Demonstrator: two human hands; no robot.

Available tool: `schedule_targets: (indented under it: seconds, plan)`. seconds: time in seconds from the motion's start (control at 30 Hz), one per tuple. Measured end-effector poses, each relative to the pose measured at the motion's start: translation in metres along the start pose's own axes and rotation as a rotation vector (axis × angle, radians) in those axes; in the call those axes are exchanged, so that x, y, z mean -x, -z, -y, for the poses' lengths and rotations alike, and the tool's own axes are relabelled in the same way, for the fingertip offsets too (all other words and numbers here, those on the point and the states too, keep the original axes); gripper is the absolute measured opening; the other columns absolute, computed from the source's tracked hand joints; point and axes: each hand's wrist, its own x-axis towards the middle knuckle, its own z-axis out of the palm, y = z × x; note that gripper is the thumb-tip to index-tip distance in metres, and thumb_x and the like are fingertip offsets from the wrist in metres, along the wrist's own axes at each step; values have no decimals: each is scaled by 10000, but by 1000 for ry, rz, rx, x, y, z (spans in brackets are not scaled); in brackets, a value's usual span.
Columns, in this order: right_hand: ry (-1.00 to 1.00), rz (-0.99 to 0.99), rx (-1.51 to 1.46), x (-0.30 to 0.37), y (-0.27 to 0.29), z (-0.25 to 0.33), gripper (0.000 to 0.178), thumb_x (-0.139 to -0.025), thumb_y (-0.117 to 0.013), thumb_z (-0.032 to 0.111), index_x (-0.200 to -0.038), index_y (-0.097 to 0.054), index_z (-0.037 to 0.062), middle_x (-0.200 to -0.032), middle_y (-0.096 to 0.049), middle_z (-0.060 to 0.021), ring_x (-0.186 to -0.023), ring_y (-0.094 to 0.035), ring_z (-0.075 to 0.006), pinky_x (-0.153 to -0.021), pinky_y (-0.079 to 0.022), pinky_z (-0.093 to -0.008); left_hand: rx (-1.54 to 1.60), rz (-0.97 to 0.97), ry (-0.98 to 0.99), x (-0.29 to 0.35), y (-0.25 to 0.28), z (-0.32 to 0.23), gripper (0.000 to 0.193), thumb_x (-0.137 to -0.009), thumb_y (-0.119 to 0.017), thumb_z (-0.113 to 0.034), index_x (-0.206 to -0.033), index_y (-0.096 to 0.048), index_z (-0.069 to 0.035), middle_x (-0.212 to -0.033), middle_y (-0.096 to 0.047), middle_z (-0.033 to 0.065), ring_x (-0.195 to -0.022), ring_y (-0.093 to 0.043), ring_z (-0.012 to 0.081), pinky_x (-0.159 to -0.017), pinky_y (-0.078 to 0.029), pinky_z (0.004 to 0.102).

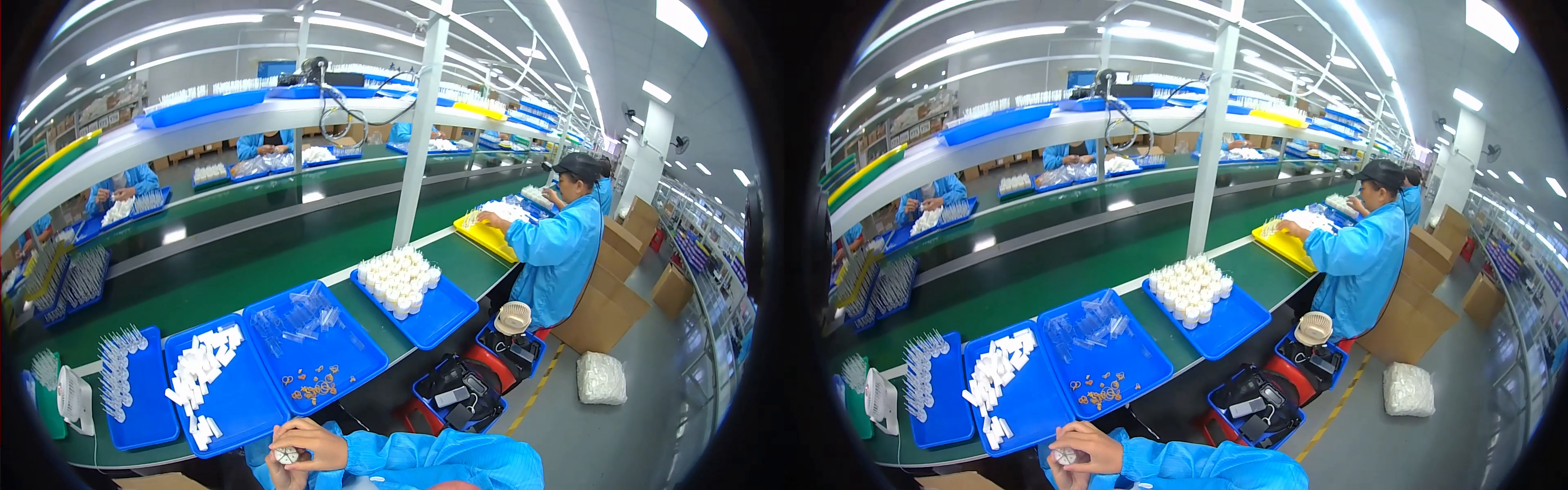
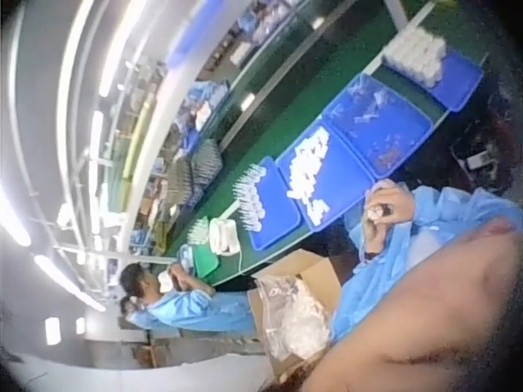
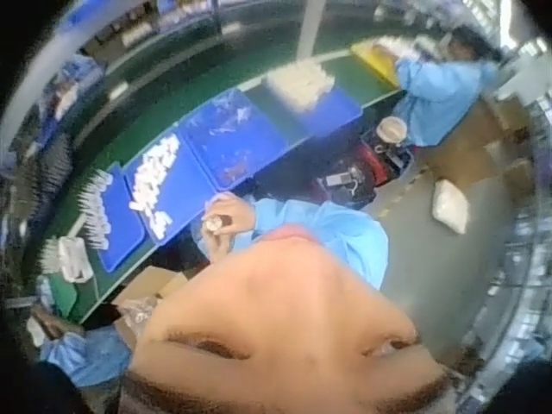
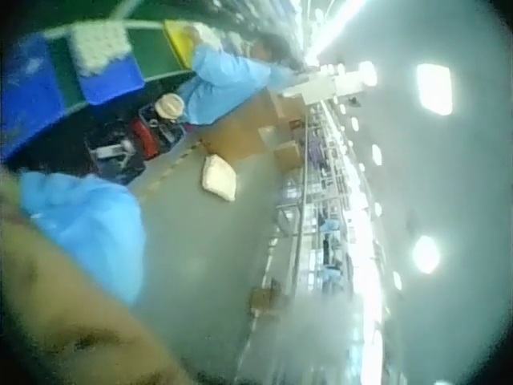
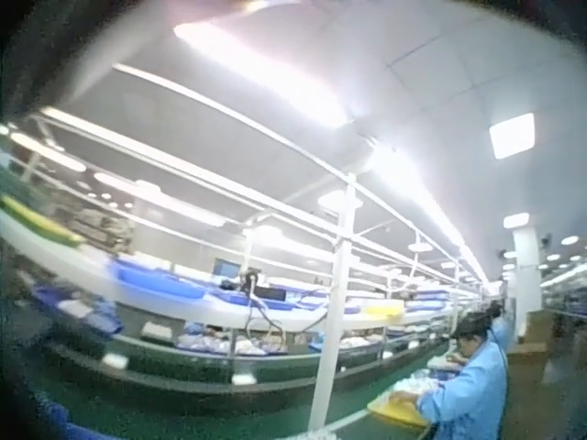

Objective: The person assembles plastic components by placing white plastic pieces onto the prongs of a plastic base, sliding clear plastic sleeves over them, and securing the assembled parts with a rubber band.

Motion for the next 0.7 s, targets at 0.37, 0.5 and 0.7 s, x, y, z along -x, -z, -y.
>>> schedule_targets:
  seconds: [0.37,0.5,0.7]
  plan:
    - [-122,-55,-19,21,3,15,545,-775,-738,303,-1262,-566,130,-1190,-545,-113,-1173,-459,-286,-1019,-316,-419,503,118,138,11,27,26,464,-915,-539,-71,-1345,-365,-51,-1265,-470,97,-1120,-501,192,-918,-450,319]
    - [-169,-11,4,22,7,11,560,-800,-712,367,-1277,-548,124,-1209,-512,-126,-1190,-431,-299,-1032,-307,-417,-245,-123,-119,10,10,37,523,-946,-542,-330,-1360,-315,-105,-1293,-443,55,-1114,-496,216,-922,-451,315]
    - [-236,62,-85,23,12,6,611,-791,-719,390,-1288,-516,97,-1198,-512,-154,-1162,-457,-316,-994,-367,-410,238,95,-73,-6,10,40,572,-946,-425,-470,-1367,-359,-88,-1327,-456,85,-1197,-461,242,-1008,-391,370]
